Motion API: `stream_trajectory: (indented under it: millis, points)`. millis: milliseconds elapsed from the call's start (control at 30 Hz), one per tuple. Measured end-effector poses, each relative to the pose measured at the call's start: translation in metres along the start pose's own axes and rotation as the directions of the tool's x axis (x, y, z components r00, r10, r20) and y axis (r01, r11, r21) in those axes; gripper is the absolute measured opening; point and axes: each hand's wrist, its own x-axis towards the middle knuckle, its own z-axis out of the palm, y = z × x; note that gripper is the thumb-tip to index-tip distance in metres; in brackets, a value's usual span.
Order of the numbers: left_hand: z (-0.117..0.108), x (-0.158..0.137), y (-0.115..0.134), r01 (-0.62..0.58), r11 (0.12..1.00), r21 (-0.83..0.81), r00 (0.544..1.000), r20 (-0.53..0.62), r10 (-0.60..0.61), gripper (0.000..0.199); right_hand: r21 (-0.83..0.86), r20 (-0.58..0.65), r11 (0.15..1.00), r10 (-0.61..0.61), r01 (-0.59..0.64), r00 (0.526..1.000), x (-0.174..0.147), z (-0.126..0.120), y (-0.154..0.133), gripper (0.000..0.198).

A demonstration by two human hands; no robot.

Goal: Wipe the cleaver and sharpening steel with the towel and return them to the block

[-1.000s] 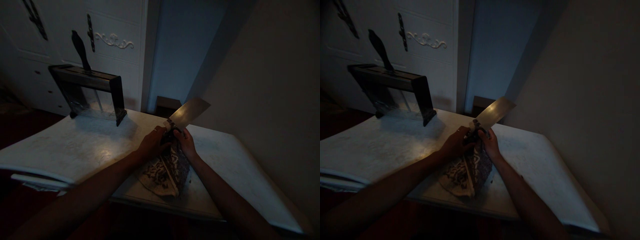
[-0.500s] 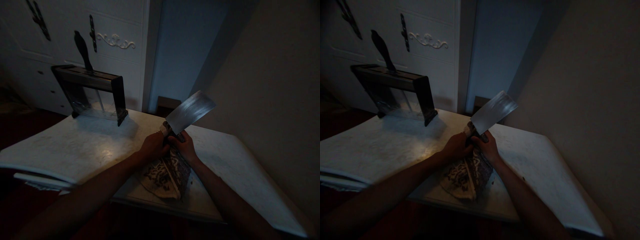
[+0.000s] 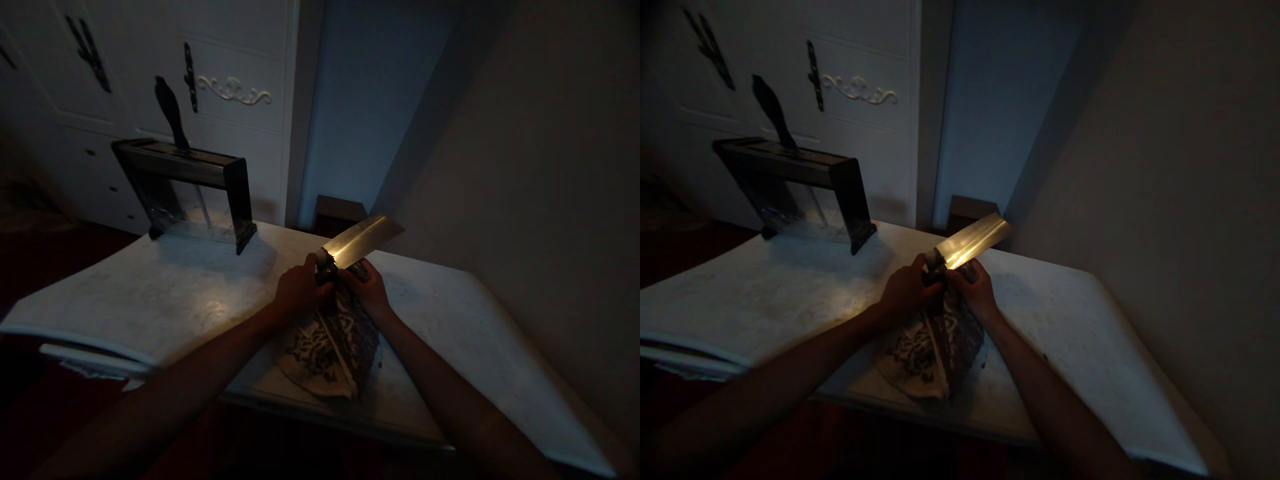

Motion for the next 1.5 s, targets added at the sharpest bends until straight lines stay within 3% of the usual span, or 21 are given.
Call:
stream_trajectory:
  millis: [467,600,767,1000,1100,1267,1500]
  points:
    - [0.007,0.004,-0.016,-0.082,0.993,-0.084,0.976,-0.209,0.063,0.061,0.136,-0.119,0.99,0.052,-0.035,0.992,0.01,-0.01,0.014,0.054]
    - [0.01,0.008,-0.027,-0.052,0.987,-0.151,0.949,-0.316,0.001,0.055,0.157,-0.172,0.983,0.126,-0.099,0.977,0.011,-0.016,0.015,0.059]
    - [0.006,0.013,-0.041,-0.04,0.977,-0.209,0.913,-0.404,-0.05,0.034,0.105,-0.136,0.986,0.143,-0.129,0.98,0.015,-0.02,0.019,0.06]
    - [-0.006,0.003,-0.055,-0.108,0.965,-0.239,0.848,-0.529,-0.036,0.023,0.077,-0.11,0.984,0.168,-0.16,0.98,0.017,-0.021,0.019,0.057]
    - [-0.015,-0.008,-0.059,-0.157,0.951,-0.265,0.841,-0.541,-0.012,0.021,0.075,-0.081,0.983,0.175,-0.17,0.981,0.019,-0.022,0.023,0.059]
    - [-0.051,-0.032,-0.059,-0.182,0.929,-0.323,0.856,-0.517,-0.012,0.025,0.044,-0.073,0.984,0.177,-0.174,0.982,0.021,-0.024,0.022,0.06]
    - [-0.156,-0.052,-0.066,-0.134,0.913,-0.385,0.907,-0.418,-0.043,0.027,-0.017,-0.04,0.985,0.169,-0.17,0.985,0.021,-0.028,0.023,0.063]
